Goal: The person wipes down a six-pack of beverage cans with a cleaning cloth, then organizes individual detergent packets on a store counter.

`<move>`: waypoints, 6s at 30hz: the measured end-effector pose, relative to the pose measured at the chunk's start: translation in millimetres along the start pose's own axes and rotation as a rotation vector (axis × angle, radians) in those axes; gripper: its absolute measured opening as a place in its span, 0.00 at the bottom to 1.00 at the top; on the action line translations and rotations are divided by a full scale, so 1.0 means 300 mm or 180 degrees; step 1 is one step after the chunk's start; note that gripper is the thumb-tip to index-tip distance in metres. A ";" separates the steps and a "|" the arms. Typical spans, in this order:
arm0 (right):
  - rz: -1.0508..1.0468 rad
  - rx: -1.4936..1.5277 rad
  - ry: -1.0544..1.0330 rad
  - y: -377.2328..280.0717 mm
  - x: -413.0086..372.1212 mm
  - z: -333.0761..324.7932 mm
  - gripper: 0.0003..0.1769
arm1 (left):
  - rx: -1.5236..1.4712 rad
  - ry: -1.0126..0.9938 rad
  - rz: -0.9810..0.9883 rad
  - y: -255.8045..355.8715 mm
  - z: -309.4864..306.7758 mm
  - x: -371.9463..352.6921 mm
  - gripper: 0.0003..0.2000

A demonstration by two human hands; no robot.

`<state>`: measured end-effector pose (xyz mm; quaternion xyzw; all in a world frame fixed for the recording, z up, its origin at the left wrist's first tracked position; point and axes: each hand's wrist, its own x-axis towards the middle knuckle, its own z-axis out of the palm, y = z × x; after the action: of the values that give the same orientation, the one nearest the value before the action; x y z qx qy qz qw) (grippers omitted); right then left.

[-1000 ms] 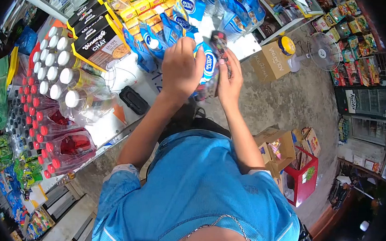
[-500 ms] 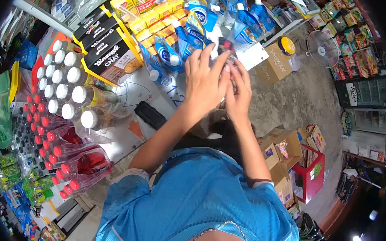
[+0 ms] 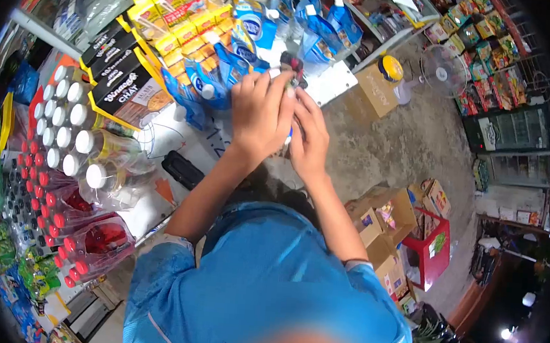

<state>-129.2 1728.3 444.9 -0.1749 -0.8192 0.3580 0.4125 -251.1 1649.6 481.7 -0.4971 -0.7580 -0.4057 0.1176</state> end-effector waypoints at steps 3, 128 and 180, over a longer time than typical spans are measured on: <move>0.0476 0.0032 0.0028 0.140 -0.076 0.013 0.21 | 0.0092 0.0184 0.0073 -0.008 0.001 0.014 0.18; 0.1349 0.0597 -0.0754 0.303 0.091 -0.319 0.17 | 0.0306 0.0240 0.0000 0.002 0.151 0.428 0.13; 0.0207 0.0944 -0.0353 0.052 -0.081 0.104 0.26 | -0.0534 -0.0083 -0.0204 0.018 -0.173 -0.054 0.15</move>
<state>-139.8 1711.0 407.5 -0.1185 -0.7728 0.4972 0.3762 -250.6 1601.8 508.4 -0.4860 -0.7383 -0.4648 0.0526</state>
